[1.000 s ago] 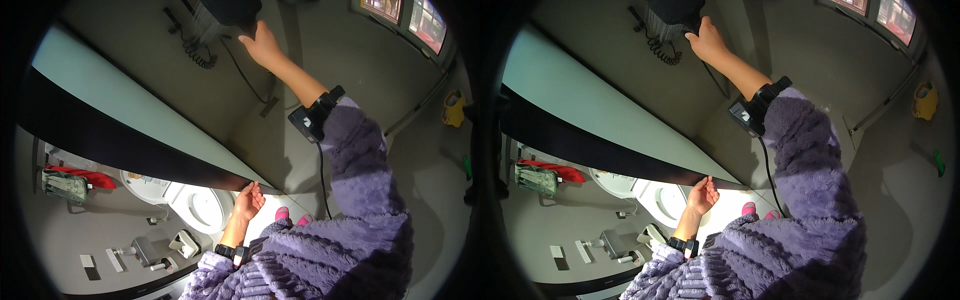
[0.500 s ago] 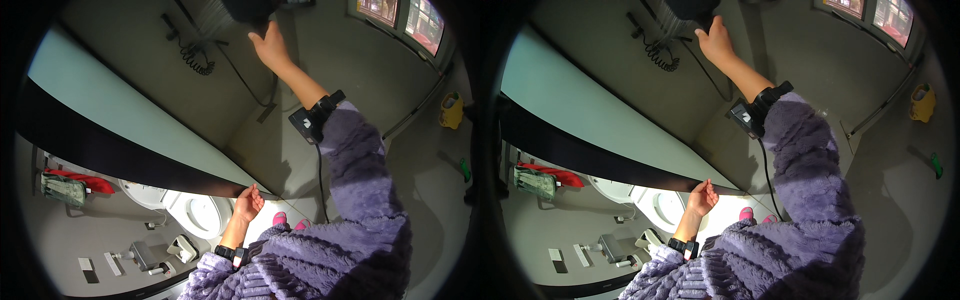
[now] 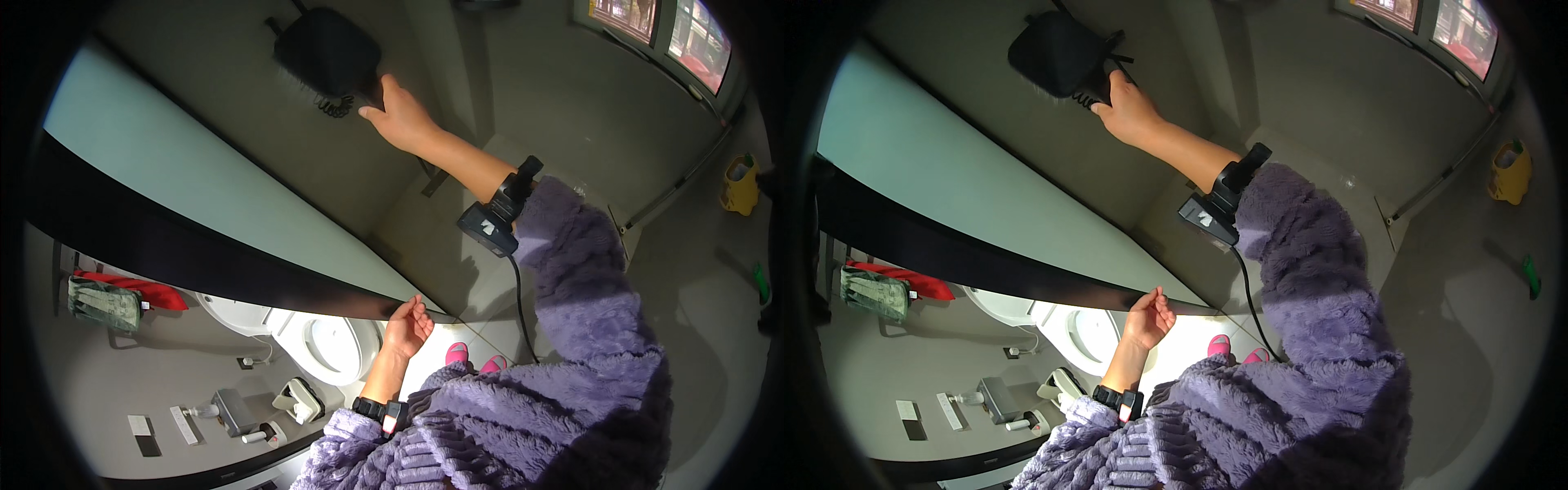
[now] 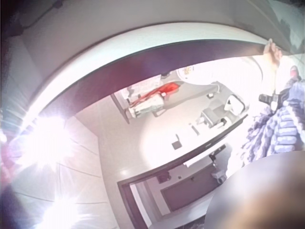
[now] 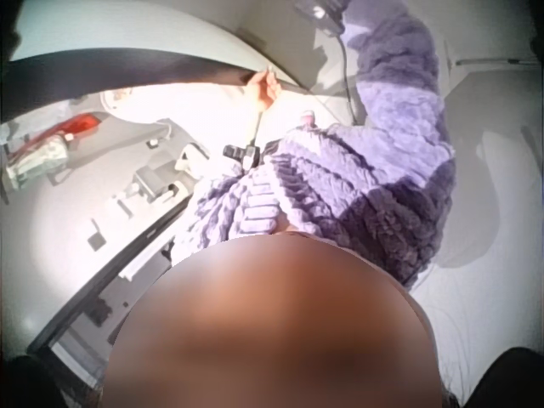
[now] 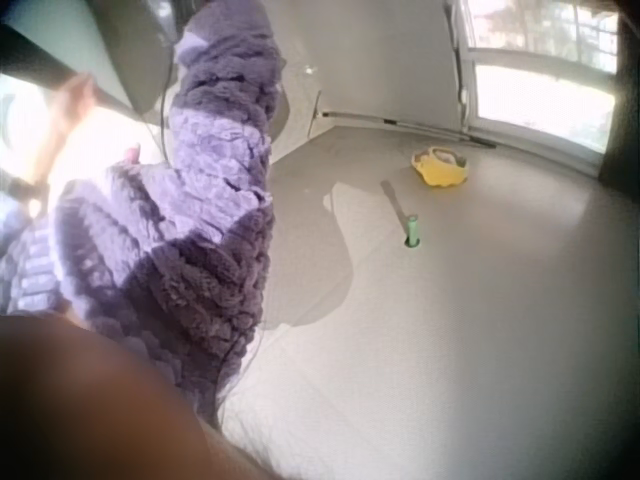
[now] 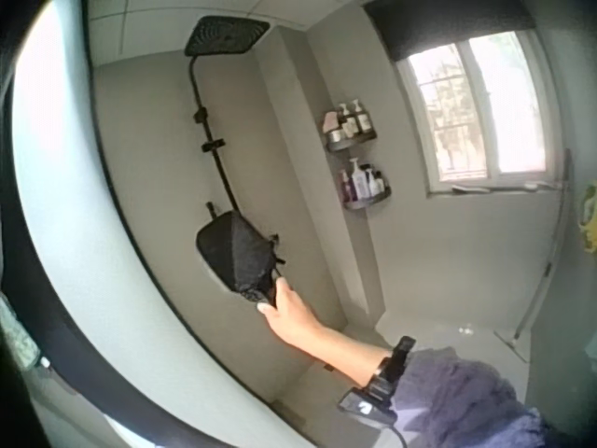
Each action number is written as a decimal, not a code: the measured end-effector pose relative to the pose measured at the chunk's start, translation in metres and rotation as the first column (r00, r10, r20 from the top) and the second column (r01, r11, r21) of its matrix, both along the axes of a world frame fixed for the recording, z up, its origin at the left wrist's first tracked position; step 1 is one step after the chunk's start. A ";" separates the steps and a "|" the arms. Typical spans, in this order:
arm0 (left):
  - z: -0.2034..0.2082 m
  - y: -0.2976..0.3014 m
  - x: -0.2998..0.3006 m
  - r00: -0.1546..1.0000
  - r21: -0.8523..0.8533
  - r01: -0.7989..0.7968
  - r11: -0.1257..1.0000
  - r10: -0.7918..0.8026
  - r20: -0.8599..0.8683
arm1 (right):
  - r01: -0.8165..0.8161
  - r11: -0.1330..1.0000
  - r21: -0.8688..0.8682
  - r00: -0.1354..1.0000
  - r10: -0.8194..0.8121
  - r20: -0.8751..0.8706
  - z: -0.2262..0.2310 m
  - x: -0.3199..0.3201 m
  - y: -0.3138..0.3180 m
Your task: The person cleans a bathroom by first spraying the shower walls and floor with a handheld shower head, then using a squeegee to wipe water from the walls and floor. The person handles the shower head and squeegee to remove water from the surfaces.
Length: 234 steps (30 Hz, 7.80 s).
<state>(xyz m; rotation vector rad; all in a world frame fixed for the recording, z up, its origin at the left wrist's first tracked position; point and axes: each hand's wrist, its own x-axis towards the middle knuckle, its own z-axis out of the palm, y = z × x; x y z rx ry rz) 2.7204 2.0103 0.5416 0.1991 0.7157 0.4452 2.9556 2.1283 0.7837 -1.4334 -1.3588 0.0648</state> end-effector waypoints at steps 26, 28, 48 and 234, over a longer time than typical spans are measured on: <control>0.008 0.004 0.004 0.999 -0.023 -0.026 0.999 0.025 -0.022 | -0.103 0.993 0.063 0.992 0.107 -0.059 0.002 -0.014 -0.008; 0.009 0.004 0.005 0.999 -0.022 -0.026 0.999 0.025 -0.039 | -0.194 0.974 -0.114 0.981 0.193 -0.022 -0.001 -0.021 -0.011; 0.011 0.001 0.002 0.997 -0.019 -0.020 1.000 0.019 -0.078 | 0.030 0.981 -0.192 0.999 -0.026 0.021 -0.055 0.017 -0.027; 0.020 0.010 0.052 0.880 0.081 0.473 0.877 -0.468 -0.074 | 0.974 0.058 0.221 0.156 0.536 -0.829 -0.543 0.014 -0.522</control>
